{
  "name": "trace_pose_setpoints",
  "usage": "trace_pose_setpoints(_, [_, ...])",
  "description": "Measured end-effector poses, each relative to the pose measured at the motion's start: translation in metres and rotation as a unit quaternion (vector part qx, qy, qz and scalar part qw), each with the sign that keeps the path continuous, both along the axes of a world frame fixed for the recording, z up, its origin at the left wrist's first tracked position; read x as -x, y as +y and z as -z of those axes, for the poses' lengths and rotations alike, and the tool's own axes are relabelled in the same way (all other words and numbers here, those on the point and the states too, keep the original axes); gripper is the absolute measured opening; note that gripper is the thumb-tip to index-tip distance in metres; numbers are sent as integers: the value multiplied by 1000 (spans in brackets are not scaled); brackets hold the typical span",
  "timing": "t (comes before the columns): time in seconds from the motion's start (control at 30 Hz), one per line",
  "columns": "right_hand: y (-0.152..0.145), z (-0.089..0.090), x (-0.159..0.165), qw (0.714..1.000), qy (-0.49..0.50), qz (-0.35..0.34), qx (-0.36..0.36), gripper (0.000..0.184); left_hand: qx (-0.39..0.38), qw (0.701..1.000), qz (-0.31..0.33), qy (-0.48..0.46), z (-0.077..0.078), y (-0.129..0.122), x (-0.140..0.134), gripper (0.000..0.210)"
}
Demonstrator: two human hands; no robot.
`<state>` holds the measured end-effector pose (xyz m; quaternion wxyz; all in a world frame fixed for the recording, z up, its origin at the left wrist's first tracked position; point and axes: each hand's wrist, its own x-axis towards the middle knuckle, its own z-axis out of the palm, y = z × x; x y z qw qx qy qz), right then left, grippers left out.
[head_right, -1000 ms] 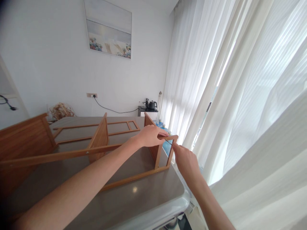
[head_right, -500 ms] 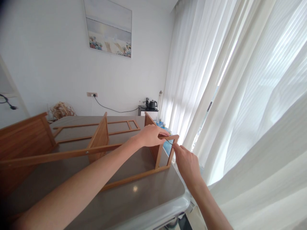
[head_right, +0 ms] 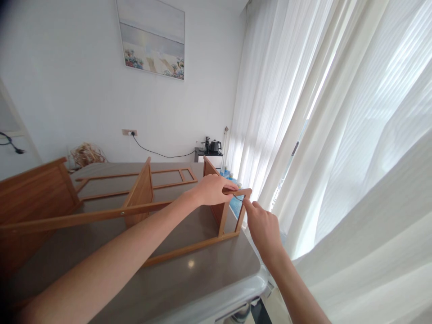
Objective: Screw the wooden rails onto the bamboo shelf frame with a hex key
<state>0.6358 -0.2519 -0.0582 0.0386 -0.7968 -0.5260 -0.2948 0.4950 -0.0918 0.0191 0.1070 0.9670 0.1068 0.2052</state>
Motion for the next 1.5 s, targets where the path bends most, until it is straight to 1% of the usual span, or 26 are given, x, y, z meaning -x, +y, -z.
trace_pose_setpoints(0.07, [0,-3,-1,999,-27,14,14,43,0,1000,4,0,0,-1,0,37])
trace_pose_setpoints(0.13, [0,-5,-4,999,-35,15,23,48,0,1000,4,0,-1,-1,0,37])
trace_pose_setpoints(0.2, [1,-6,-7,1000,-6,-1,18,44,1,1000,1,-1,-1,-1,0,36])
trace_pose_setpoints(0.27, [3,-5,-6,996,80,-39,-6,33,0,1000,0,-1,-1,-1,0,36])
trace_pose_setpoints(0.3, [4,-4,-3,987,146,-64,-23,29,-2,1000,0,-1,-1,-1,0,35])
trace_pose_setpoints(0.33, [6,-3,1,971,221,-88,-41,29,-4,1000,-1,-1,-1,-1,0,35])
trace_pose_setpoints(0.37, [8,-2,5,946,300,-110,-55,31,-5,1000,-2,-1,0,-1,0,35])
trace_pose_setpoints(0.4, [9,0,11,914,379,-128,-66,34,-6,1000,-3,0,0,-1,-1,35])
trace_pose_setpoints(0.43, [11,1,17,877,452,-144,-74,37,-4,1000,-5,1,0,-1,-1,35])
trace_pose_setpoints(0.5, [14,3,27,795,575,-175,-90,41,2,1000,-11,2,1,-1,-1,36])
trace_pose_setpoints(0.57, [16,3,35,713,663,-200,-110,46,8,1000,-16,0,2,-1,-2,36])
trace_pose_setpoints(0.63, [16,1,40,643,724,-213,-129,47,6,1000,-21,-3,2,0,-3,35])
trace_pose_setpoints(0.77, [17,-4,44,523,811,-220,-141,43,-4,1000,-21,3,2,0,-3,36])
trace_pose_setpoints(0.8, [18,-4,44,500,825,-220,-145,43,-3,1000,-20,5,2,0,-3,36])
trace_pose_setpoints(0.83, [18,-4,45,482,835,-218,-149,44,-2,1000,-18,6,2,0,-3,37])
trace_pose_setpoints(0.87, [19,-3,45,472,841,-216,-154,45,0,1000,-17,7,1,0,-3,37])
trace_pose_setpoints(0.9, [20,-2,46,471,841,-214,-158,47,1,1000,-16,8,1,0,-2,37])
trace_pose_setpoints(0.93, [20,-2,47,478,837,-213,-159,48,2,1000,-15,8,1,0,-2,36])
trace_pose_setpoints(0.97, [21,-1,47,495,827,-215,-158,49,2,1000,-14,7,1,0,-2,37])
trace_pose_setpoints(1.0, [20,0,48,519,813,-216,-154,50,1,1000,-12,7,1,0,-2,37])
trace_pose_setpoints(1.13, [17,3,50,631,731,-208,-154,55,-7,1000,-10,5,1,0,-2,38])
trace_pose_setpoints(1.3, [13,11,43,762,594,-192,-170,52,-8,1000,-11,1,3,0,-2,37])
trace_pose_setpoints(1.4, [11,15,34,823,515,-161,-176,50,-7,1000,-6,0,3,0,-2,37])
trace_pose_setpoints(1.5, [12,17,25,864,451,-138,-175,49,3,1000,-10,0,3,0,-3,37])
